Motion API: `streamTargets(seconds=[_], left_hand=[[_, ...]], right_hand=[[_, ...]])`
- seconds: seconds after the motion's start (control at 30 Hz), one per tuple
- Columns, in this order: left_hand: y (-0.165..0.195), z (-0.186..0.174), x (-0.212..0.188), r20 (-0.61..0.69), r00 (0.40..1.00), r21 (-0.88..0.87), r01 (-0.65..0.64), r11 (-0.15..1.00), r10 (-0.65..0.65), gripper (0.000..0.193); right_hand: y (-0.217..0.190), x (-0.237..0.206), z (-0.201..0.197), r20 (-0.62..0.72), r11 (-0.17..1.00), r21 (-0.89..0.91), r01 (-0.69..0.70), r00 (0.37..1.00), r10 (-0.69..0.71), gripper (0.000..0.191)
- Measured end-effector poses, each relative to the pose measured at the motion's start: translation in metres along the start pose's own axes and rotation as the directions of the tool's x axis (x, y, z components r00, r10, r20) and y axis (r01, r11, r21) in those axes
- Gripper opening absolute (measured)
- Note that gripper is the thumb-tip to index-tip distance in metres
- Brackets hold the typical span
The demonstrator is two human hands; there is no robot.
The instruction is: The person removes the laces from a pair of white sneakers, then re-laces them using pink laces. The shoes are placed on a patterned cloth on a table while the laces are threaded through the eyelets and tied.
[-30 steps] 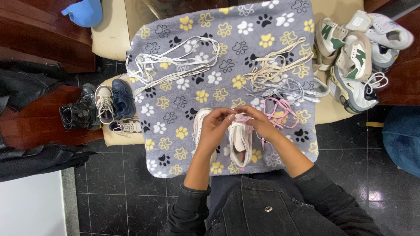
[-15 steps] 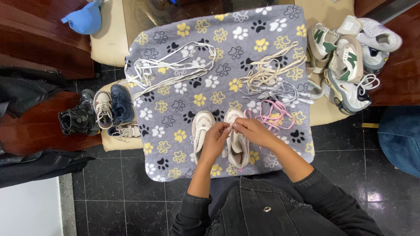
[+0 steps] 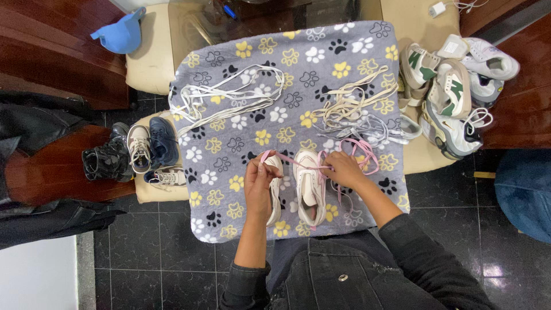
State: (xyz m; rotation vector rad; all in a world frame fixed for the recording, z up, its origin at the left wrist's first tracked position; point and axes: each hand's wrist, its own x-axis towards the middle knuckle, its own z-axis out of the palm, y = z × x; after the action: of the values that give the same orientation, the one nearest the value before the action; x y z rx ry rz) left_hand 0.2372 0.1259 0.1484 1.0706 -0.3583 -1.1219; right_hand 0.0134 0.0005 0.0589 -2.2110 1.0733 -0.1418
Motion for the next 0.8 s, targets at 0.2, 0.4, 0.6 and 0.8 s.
streamTargets(seconds=[0.2,0.4,0.6,0.8], left_hand=[[0.020,0.017,-0.008,0.148,0.954,0.356,-0.298,0.886,0.261,0.019],[0.041,0.080,-0.014,0.320,0.931,0.444,-0.310,0.841,0.174,0.018],[0.091,0.120,-0.033,0.363,0.848,0.328,-0.504,0.799,0.386,0.021],[0.121,0.140,-0.048,0.319,0.902,0.310,-0.390,0.867,0.292,0.022]], right_hand=[[-0.023,-0.013,-0.038,0.152,0.997,-0.040,-0.069,0.986,0.074,0.040],[-0.075,-0.040,-0.124,0.062,0.964,0.240,0.115,0.989,-0.134,0.039],[-0.123,-0.055,-0.185,0.081,0.958,0.284,0.048,0.994,-0.074,0.035],[-0.148,-0.062,-0.196,-0.001,0.879,0.464,0.109,0.992,-0.123,0.040]])
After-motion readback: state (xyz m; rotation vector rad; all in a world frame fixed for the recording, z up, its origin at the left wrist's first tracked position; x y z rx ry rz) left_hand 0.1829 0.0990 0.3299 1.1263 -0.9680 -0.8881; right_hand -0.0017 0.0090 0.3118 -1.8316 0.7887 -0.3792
